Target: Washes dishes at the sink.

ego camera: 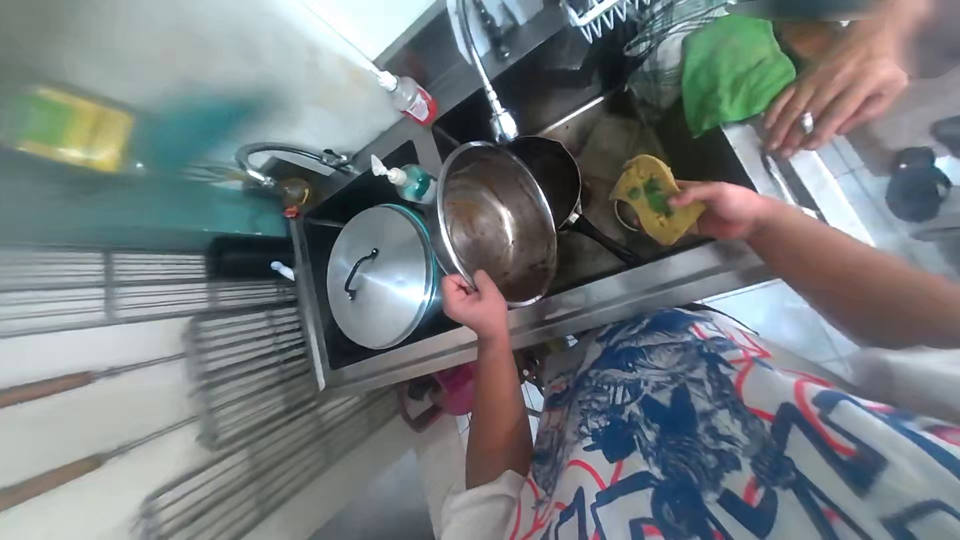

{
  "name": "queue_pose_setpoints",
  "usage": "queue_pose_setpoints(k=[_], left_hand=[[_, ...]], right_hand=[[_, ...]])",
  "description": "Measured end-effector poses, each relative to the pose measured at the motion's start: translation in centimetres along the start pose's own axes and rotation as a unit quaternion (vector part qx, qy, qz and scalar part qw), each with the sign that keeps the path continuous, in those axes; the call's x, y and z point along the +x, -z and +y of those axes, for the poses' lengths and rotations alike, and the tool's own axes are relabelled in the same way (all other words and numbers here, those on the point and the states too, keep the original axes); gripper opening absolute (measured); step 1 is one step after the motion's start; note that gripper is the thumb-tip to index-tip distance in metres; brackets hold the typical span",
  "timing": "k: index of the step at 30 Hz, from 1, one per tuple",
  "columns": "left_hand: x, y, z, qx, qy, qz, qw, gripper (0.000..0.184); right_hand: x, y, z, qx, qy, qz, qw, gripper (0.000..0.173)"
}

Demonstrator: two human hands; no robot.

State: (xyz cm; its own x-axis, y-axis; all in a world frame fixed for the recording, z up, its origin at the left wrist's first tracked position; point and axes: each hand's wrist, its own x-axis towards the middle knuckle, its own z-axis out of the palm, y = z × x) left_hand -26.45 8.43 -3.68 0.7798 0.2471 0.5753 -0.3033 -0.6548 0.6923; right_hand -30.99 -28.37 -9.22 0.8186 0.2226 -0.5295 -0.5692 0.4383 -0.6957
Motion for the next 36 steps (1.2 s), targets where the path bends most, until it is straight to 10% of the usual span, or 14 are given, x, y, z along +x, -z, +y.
queue_pose_setpoints(k=[22,29,36], left_hand=[[1.4,2.0,2.0,0.058,-0.320,0.020,0.946,0.032],[3.0,2.1,2.1,0.006,-0.204,0.024,0.979,0.029],[3.3,2.8,1.0,-0.102,0.009,0.005,0.995,0.029]], right_hand=[[-0.5,-4.0,1.8,0.045,-0.048,0.067,0.996,0.048],[-1.0,-5.5,2.7,0.076,-0.050,0.114,0.989,0.039],[-1.7,-8.4,-1.3,-0.181,0.102,0.029,0.978,0.054]])
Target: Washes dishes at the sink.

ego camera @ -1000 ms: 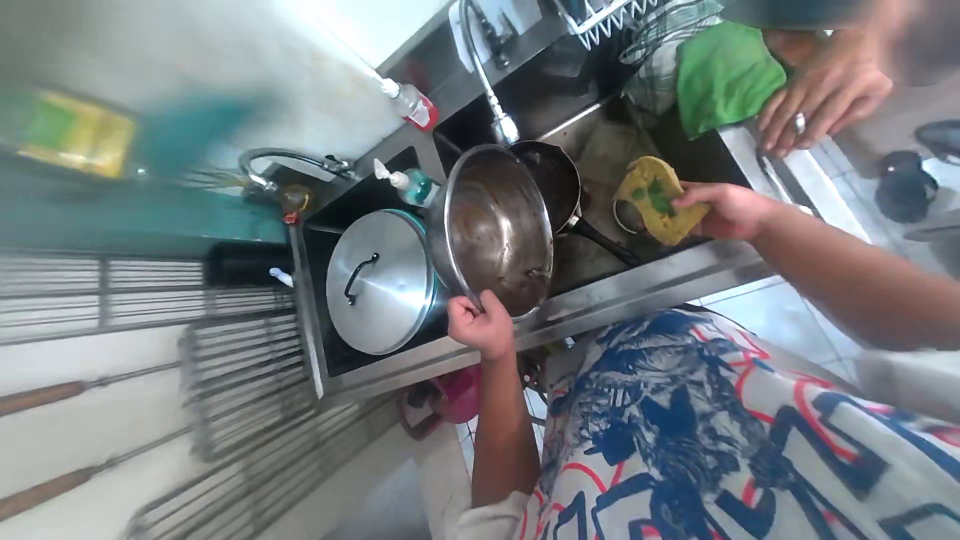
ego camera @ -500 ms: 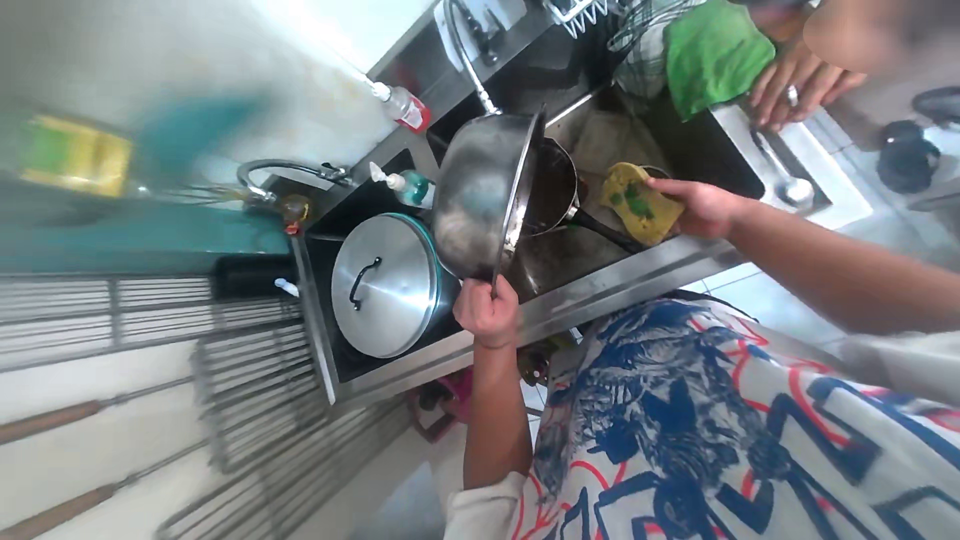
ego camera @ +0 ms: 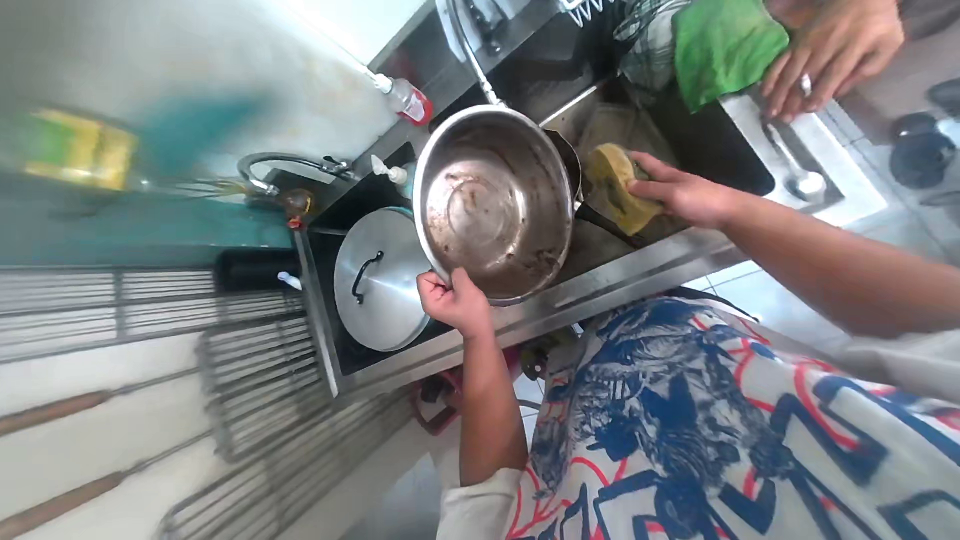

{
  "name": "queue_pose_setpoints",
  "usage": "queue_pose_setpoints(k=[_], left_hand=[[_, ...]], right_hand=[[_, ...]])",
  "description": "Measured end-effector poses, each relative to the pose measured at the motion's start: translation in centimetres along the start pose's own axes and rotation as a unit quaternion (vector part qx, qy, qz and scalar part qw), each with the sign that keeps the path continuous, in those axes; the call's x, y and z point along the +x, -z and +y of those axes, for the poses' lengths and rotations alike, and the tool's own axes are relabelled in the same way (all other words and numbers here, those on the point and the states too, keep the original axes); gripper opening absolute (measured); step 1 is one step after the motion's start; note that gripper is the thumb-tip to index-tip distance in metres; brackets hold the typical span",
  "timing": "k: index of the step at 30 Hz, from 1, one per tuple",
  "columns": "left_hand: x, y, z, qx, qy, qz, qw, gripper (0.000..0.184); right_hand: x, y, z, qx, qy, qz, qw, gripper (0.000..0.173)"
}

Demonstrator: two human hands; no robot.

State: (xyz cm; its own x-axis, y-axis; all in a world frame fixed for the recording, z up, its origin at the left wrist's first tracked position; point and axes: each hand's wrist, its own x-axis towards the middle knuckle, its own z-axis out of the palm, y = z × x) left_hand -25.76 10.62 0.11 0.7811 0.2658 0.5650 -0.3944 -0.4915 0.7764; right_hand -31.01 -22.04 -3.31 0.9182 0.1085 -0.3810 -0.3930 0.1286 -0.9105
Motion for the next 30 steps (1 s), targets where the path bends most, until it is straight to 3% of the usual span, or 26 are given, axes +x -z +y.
queue_pose_setpoints(k=[5,9,13,16,19,21,23,26,28,30], left_hand=[[-1.0,0.4,-1.1,-0.041,0.119,0.026,0.992,0.031],[-2.1,0.7,-2.6,-0.051,0.206,0.039,0.976,0.031],[-3.2,0.7,-4.1,-0.069,0.282,0.041,0.956,0.023],[-3.4,0.7,-4.4,-0.078,0.325,0.023,0.942,0.015],[-3.8,0.9,-4.4,-0.093,0.311,-0.020,0.946,0.005],[-3.5,0.8,-4.1,-0.080,0.305,-0.050,0.948,0.021],[-3.1,0.8,-3.9,-0.079,0.312,-0.056,0.945,0.024],[-2.8,1.4,-4.4,-0.119,0.324,-0.025,0.938,0.019],[-3.1,2.0,-4.0,-0.139,0.359,-0.014,0.923,0.029],[-3.1,2.0,-3.3,-0.138,0.388,-0.009,0.911,0.038]], right_hand=[[2.9,-2.6,-4.6,-0.175,0.100,-0.051,0.978,0.064],[6.1,-6.4,-6.7,-0.335,0.087,-0.096,0.933,0.065],[11.3,-10.4,-4.7,-0.481,0.095,-0.098,0.866,0.064],[14.4,-13.2,-4.3,-0.557,0.028,-0.075,0.827,0.072],[16.9,-15.8,-3.4,-0.597,0.018,-0.054,0.800,0.086],[16.9,-18.0,-2.3,-0.590,0.088,-0.071,0.799,0.080],[15.3,-19.9,-1.2,-0.592,0.168,-0.163,0.771,0.069],[13.2,-19.5,0.6,-0.618,0.270,-0.285,0.681,0.059],[14.2,-17.2,0.3,-0.636,0.246,-0.279,0.677,0.070],[16.5,-16.1,-1.9,-0.655,0.178,-0.196,0.708,0.074]])
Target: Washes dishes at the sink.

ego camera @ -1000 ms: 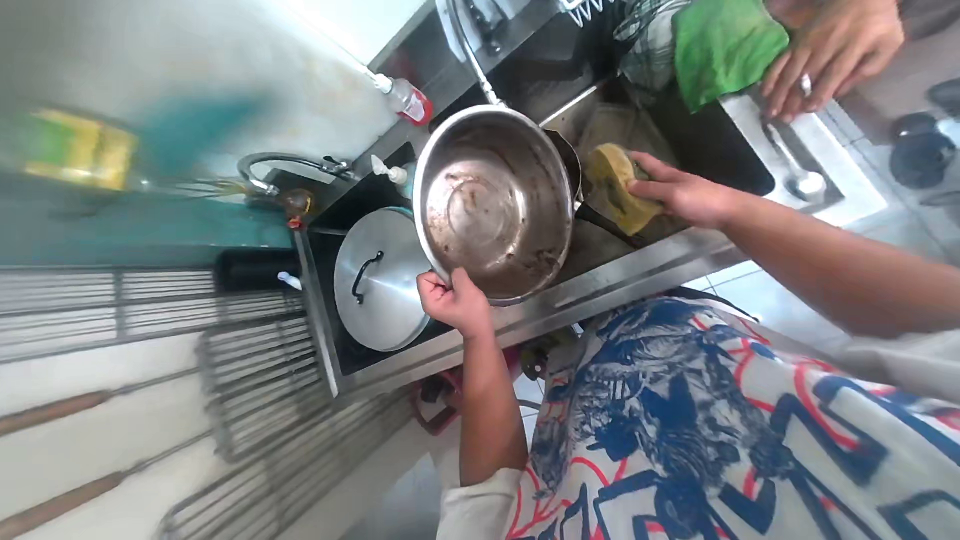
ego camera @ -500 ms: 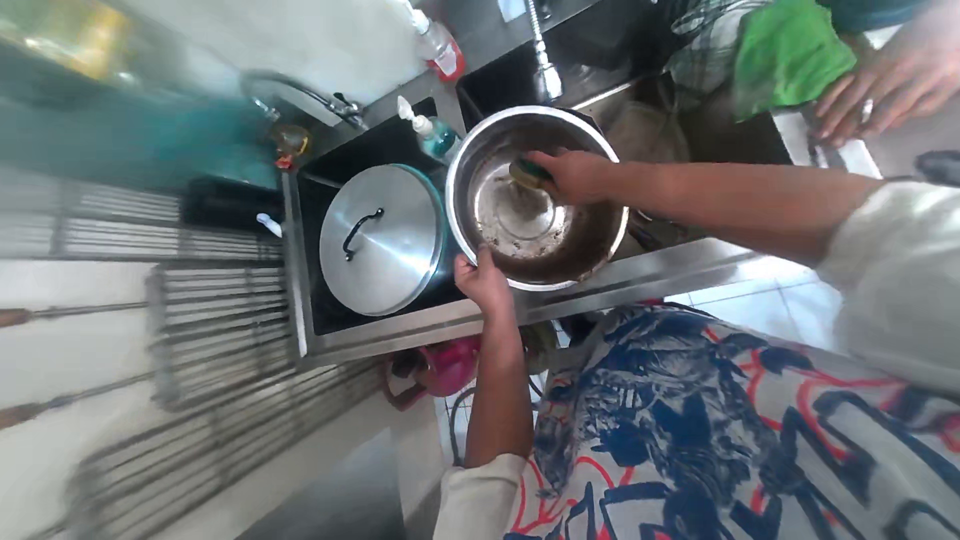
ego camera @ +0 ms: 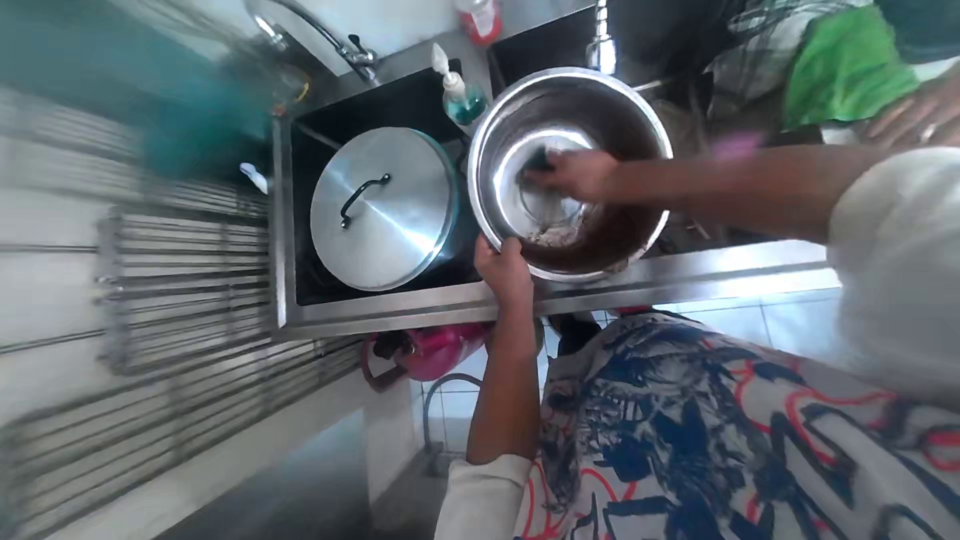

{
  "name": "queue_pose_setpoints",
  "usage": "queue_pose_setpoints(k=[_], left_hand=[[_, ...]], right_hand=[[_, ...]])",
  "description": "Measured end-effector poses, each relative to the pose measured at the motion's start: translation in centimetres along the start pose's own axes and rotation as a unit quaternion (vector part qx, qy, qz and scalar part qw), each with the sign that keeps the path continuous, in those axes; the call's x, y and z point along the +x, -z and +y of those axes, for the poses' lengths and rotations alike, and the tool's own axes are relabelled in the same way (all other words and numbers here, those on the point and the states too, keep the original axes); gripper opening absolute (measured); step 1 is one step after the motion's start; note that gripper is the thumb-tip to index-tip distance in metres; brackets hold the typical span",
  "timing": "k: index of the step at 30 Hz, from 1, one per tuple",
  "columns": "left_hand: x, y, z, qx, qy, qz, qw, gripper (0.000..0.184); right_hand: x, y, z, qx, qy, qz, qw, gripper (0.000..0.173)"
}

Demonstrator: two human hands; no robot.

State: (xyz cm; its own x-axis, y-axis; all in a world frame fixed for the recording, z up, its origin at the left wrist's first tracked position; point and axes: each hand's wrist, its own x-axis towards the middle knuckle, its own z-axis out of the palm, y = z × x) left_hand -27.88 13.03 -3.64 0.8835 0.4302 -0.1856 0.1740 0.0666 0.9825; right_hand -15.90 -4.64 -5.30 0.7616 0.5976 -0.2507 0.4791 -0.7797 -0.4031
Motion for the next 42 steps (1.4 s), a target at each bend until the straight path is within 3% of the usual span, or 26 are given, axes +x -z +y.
queue_pose_setpoints(k=[2,3,6,8,12,16,19,26,36,40,42], left_hand=[[-0.5,-0.3,0.2,0.012,0.005,-0.002,1.000,0.041],[-0.5,-0.4,0.2,0.023,-0.002,-0.001,1.000,0.038],[0.2,0.0,0.0,0.025,-0.038,0.001,0.999,0.029],[0.4,0.9,-0.1,-0.002,-0.048,0.014,0.999,0.028],[0.1,2.3,-0.2,-0.040,-0.070,0.033,0.996,0.028],[-0.3,3.1,0.5,-0.058,-0.038,0.074,0.995,0.031],[-0.5,4.0,1.1,-0.061,0.014,0.101,0.993,0.031],[-0.2,6.8,-0.1,-0.065,0.024,0.103,0.992,0.031],[1.4,8.8,-1.6,-0.064,0.073,0.122,0.988,0.026],[2.2,9.6,-2.8,0.015,0.032,0.120,0.992,0.028],[2.4,10.1,-2.8,0.063,-0.012,0.098,0.993,0.045]], right_hand=[[2.0,1.5,0.2,0.014,-0.061,0.026,0.998,0.072],[2.4,1.5,-0.7,0.025,-0.043,0.027,0.998,0.069],[1.1,-0.7,-3.7,0.021,0.119,-0.036,0.992,0.057],[-0.4,-1.5,-2.5,-0.012,0.174,-0.076,0.982,0.049],[-0.8,3.2,0.3,-0.116,0.083,-0.107,0.984,0.055],[0.3,5.4,-1.4,-0.108,0.055,-0.064,0.991,0.061],[1.0,4.9,-4.0,-0.086,0.046,-0.085,0.992,0.061],[3.7,3.5,-7.7,-0.129,0.045,-0.128,0.982,0.079],[6.5,-0.3,-9.4,-0.144,0.076,-0.180,0.970,0.072],[7.0,-1.0,-8.7,-0.132,0.063,-0.169,0.975,0.073],[7.2,-0.8,-8.8,-0.125,0.044,-0.173,0.976,0.073]])
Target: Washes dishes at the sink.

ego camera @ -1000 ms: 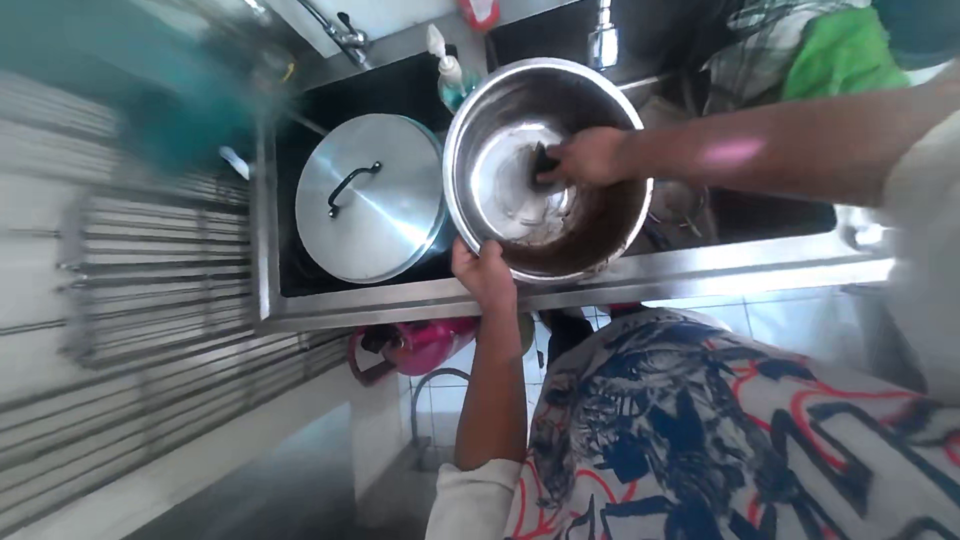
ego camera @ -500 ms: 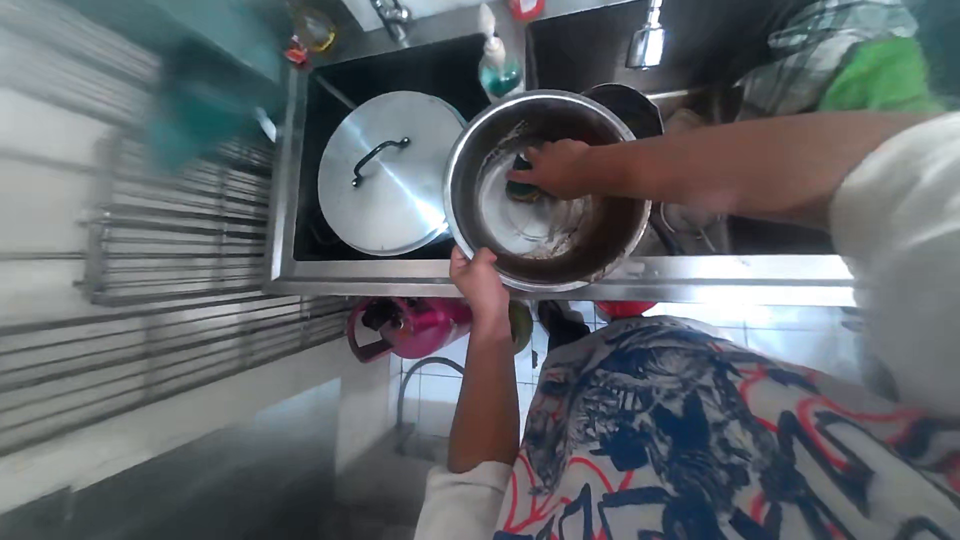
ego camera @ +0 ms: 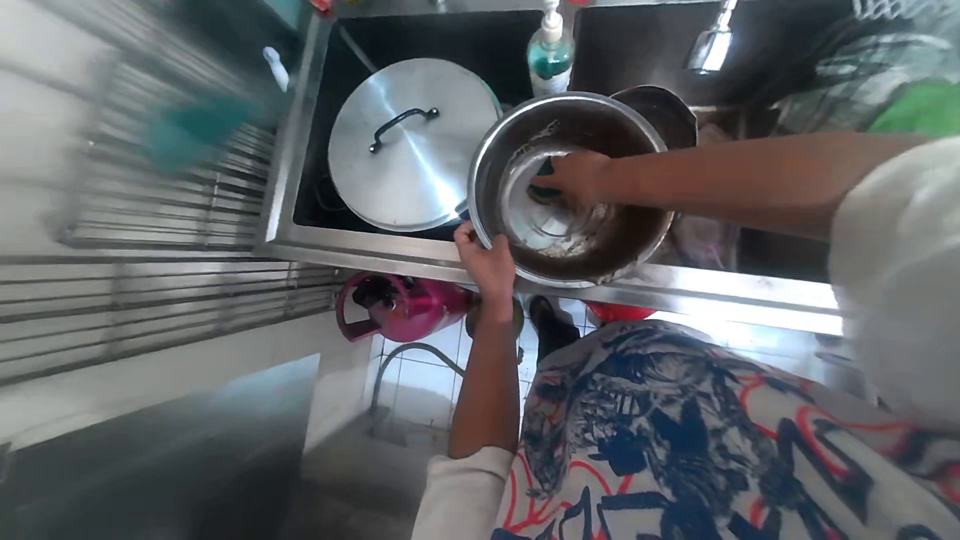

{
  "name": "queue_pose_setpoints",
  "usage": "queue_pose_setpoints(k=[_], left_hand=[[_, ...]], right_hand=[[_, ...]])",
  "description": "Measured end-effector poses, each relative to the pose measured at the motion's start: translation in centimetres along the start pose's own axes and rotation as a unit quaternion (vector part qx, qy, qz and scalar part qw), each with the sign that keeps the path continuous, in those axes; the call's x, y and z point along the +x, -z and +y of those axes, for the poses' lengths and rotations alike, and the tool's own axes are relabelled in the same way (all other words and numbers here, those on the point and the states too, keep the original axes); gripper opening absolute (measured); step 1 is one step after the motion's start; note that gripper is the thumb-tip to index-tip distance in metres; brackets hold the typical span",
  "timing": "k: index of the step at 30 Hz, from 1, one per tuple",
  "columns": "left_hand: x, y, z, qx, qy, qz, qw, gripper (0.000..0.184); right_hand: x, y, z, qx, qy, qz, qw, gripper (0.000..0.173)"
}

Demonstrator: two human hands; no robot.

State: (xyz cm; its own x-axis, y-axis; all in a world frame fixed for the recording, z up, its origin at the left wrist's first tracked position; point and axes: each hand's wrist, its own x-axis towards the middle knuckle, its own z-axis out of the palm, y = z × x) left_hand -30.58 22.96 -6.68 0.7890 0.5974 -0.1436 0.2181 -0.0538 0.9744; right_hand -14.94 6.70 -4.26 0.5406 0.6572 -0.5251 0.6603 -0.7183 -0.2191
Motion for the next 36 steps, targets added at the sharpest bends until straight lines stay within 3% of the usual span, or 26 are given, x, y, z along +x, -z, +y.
queue_pose_setpoints(k=[4,11,13,15,17,18,20,23,30,36], left_hand=[[0.4,0.2,0.2,0.031,-0.074,-0.033,0.996,0.052],[0.5,0.4,0.6,0.117,-0.058,-0.030,0.991,0.050],[0.9,0.3,0.7,0.126,-0.047,-0.029,0.991,0.050],[0.9,0.1,0.9,0.125,-0.033,-0.031,0.991,0.051],[0.9,0.1,0.7,0.114,-0.030,-0.026,0.993,0.052],[0.9,0.0,0.6,0.107,-0.033,-0.023,0.993,0.052],[1.0,-0.1,0.7,0.092,-0.036,-0.025,0.995,0.053],[0.9,-0.2,1.0,0.079,-0.036,-0.018,0.996,0.054],[0.4,-0.5,0.8,0.089,-0.046,-0.021,0.995,0.059],[0.6,-0.6,1.3,0.094,-0.032,-0.017,0.995,0.059]], right_hand=[[1.2,0.8,0.1,0.012,-0.035,-0.007,0.999,0.075],[0.7,2.2,-0.7,0.018,-0.084,-0.008,0.996,0.077],[-0.6,3.7,-0.3,0.075,-0.099,0.107,0.986,0.050],[-1.7,5.4,1.2,0.164,-0.101,0.306,0.932,0.042],[-0.4,6.6,3.4,0.212,-0.102,0.468,0.852,0.066],[1.0,7.0,4.3,0.226,-0.114,0.501,0.828,0.085],[3.9,7.7,5.2,0.237,-0.168,0.489,0.822,0.118],[7.5,8.4,5.6,0.249,-0.229,0.441,0.831,0.136],[10.7,10.2,7.3,0.246,-0.286,0.391,0.839,0.137],[11.7,10.4,9.4,0.233,-0.256,0.413,0.842,0.141]])
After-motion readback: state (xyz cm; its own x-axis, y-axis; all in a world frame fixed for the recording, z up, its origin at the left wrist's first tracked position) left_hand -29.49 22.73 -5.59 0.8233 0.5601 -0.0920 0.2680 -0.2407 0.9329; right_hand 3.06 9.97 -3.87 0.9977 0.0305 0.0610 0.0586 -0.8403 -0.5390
